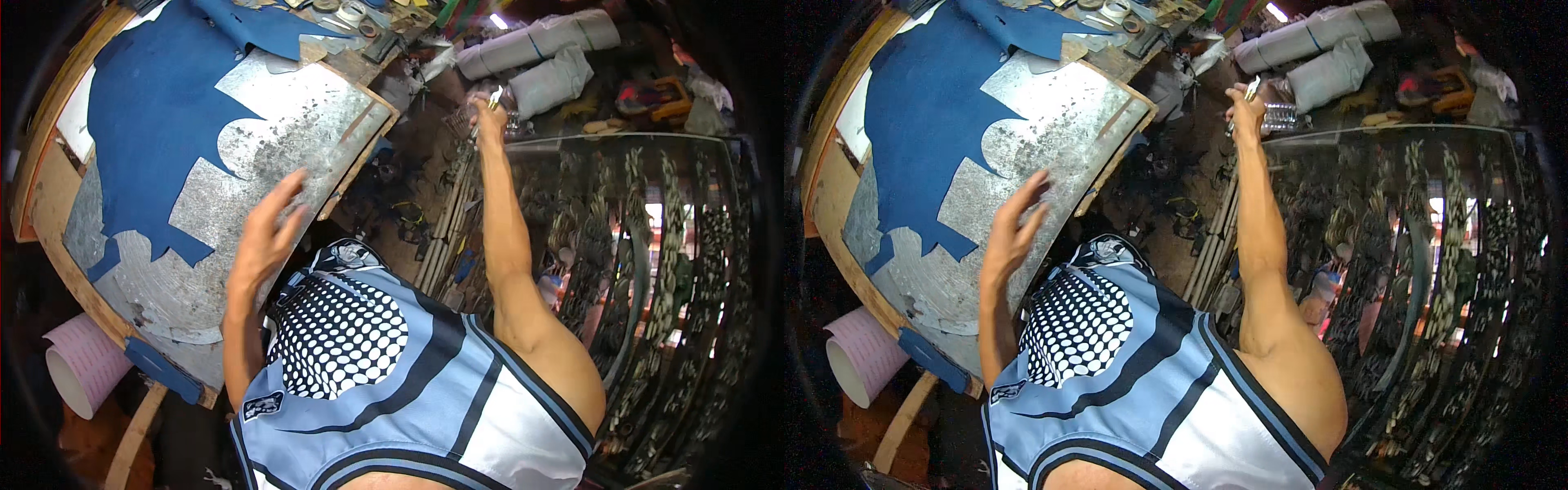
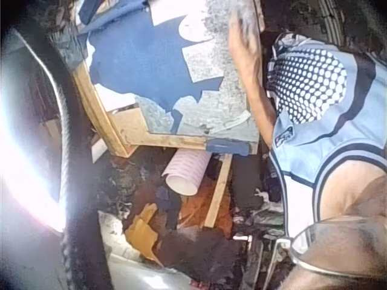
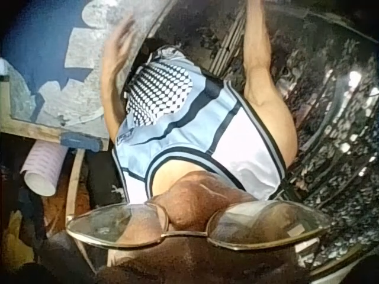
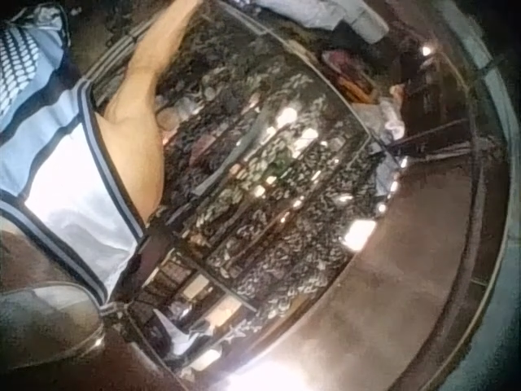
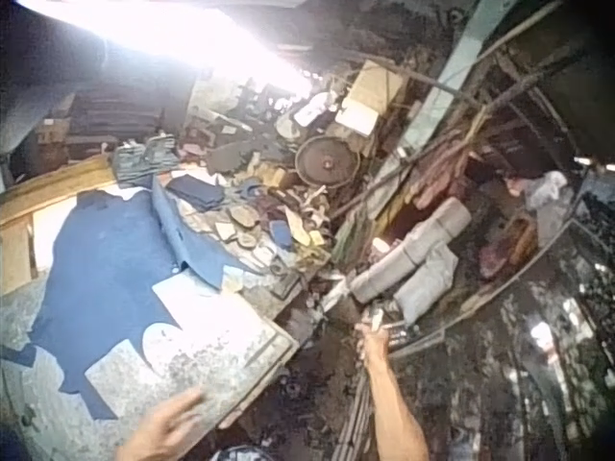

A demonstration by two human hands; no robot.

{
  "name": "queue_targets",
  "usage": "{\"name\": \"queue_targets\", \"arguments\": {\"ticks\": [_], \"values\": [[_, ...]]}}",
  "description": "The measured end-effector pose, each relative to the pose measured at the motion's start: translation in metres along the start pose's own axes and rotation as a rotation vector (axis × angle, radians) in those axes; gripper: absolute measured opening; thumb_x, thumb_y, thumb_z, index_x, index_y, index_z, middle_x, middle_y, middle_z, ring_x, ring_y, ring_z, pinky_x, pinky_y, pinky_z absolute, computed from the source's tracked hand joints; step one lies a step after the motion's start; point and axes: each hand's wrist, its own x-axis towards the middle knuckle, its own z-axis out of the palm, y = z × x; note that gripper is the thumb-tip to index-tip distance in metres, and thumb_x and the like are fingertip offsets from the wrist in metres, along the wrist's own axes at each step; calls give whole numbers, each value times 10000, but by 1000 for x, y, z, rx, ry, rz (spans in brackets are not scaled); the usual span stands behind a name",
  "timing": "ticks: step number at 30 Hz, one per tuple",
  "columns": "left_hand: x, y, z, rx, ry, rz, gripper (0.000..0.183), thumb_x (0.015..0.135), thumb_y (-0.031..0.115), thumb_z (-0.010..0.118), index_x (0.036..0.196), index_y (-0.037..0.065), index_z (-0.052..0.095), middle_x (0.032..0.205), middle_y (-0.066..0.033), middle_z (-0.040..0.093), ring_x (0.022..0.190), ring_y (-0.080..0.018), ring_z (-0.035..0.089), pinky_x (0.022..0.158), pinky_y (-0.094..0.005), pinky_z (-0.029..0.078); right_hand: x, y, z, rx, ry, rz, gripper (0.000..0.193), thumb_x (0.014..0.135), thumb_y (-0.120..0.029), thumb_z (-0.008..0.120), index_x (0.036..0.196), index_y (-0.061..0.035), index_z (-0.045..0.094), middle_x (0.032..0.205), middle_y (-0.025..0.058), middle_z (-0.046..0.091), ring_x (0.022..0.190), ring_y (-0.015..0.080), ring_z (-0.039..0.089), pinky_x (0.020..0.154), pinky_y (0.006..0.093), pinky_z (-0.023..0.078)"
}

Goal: The person is marking leather sheets with a stencil and cutting out patterns using a small utility knife on a metal workbench.

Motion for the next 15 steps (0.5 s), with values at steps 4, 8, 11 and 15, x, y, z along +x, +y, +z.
{"name": "queue_targets", "arguments": {"ticks": [4,8,11,15], "values": [[-61,-32,-55,-299,224,-326,454,975,107,548,1399,-26,454,1359,-169,548,1230,-278,552,1056,-381,427,-74,46,-14,118,-11,191,159,787,-102,669,933,-46,636,707,31,607,417,109,490,381,254,408],[-103,-33,-74,-261,286,-353,412,975,104,543,1366,-20,503,1318,-161,581,1205,-270,567,1041,-370,437,-175,104,16,267,-26,402,117,845,-123,654,938,-56,629,682,16,568,436,99,490,391,239,409],[-84,6,-42,-33,76,-257,298,906,109,593,1171,-15,652,1230,-165,644,1164,-266,597,1012,-365,441,-237,61,64,372,-72,417,125,888,-145,668,969,-61,624,681,3,540,461,80,478,403,232,404],[-16,39,27,47,-108,450,308,840,160,662,1118,29,636,1312,-179,560,1278,-358,482,1060,-461,393,-258,-23,120,274,-408,139,235,897,-164,681,1085,-51,596,670,-14,519,464,57,454,417,217,383]]}}
